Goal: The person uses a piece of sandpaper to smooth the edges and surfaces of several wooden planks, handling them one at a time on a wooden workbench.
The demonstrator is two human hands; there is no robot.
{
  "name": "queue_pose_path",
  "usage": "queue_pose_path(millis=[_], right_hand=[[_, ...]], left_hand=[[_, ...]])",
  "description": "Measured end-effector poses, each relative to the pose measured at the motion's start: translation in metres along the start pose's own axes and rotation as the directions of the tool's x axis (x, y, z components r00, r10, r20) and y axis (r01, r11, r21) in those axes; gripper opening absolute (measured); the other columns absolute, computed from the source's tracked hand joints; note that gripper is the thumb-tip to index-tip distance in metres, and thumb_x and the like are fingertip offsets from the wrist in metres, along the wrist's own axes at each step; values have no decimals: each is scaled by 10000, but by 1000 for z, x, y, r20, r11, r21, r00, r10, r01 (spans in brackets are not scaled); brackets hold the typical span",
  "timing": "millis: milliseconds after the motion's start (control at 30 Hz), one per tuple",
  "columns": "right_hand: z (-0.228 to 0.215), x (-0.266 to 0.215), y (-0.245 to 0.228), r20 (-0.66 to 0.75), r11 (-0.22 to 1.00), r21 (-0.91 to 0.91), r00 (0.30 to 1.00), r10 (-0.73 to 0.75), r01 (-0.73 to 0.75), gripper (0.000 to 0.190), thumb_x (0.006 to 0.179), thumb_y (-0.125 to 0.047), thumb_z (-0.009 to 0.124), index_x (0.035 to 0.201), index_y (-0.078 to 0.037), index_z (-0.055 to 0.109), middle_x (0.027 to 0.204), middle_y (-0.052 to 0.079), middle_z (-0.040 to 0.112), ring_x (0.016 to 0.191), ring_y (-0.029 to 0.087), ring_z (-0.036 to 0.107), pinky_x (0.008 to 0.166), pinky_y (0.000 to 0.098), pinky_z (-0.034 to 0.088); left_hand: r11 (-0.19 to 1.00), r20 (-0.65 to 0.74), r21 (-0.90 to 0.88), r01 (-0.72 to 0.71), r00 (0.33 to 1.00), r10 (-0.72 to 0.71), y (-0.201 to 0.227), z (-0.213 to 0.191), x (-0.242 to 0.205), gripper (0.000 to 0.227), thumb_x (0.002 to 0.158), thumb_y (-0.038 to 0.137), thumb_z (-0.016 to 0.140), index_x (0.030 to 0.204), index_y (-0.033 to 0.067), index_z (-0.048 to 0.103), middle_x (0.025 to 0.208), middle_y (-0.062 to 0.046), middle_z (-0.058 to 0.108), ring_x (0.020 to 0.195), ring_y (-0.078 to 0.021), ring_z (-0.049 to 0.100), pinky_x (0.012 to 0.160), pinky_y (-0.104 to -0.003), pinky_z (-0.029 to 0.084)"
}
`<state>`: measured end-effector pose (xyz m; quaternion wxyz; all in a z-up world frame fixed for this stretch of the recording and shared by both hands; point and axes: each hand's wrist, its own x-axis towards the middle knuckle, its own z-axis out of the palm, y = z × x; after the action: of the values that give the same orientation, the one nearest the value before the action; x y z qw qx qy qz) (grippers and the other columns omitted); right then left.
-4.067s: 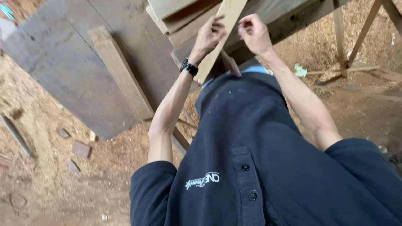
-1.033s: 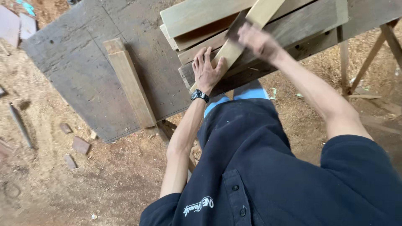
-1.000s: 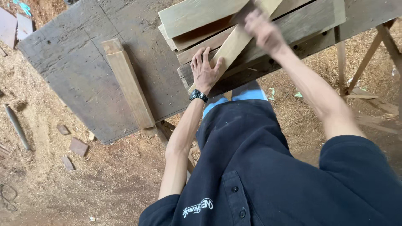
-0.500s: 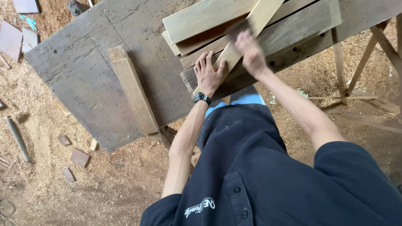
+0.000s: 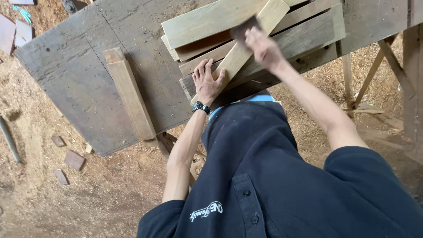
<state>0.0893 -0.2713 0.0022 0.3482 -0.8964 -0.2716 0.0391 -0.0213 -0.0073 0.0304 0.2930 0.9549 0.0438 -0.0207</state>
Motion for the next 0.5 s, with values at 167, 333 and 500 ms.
queue_pose_path(millis=[167, 333, 500], right_hand=[[-51, 39, 77, -178, 817, -560, 943, -282, 139, 247, 1153, -184, 493, 1015, -29, 628, 1038, 127, 664, 1022, 247, 656, 880, 362, 587], [-7, 36, 77, -77, 978, 14, 975, 208, -208, 423, 1208, -161, 402, 835, -33, 554, 787, 81, 609, 705, 208, 630, 757, 315, 609], [56, -20, -32, -97, 976, -76, 973, -210, 203, 234, 1063, -31, 462, 1008, 2, 687, 826, 122, 676, 698, 189, 667, 635, 275, 580]], left_hand=[[1000, 20, 5, 28, 999, -28, 3, 0, 2, 637, 948, 565, 689, 1396, 131, 560, 1412, -78, 477, 1342, -280, 419, 1148, -454, 350], [998, 10, 7, 58, 998, -58, 8, 0, 3, 612, 921, 537, 717, 1375, 152, 573, 1407, -74, 491, 1328, -287, 431, 1138, -455, 354], [998, 25, -42, 56, 998, -55, 9, -7, 6, 545, 914, 455, 730, 1353, 166, 585, 1402, -66, 500, 1330, -284, 444, 1153, -450, 362]])
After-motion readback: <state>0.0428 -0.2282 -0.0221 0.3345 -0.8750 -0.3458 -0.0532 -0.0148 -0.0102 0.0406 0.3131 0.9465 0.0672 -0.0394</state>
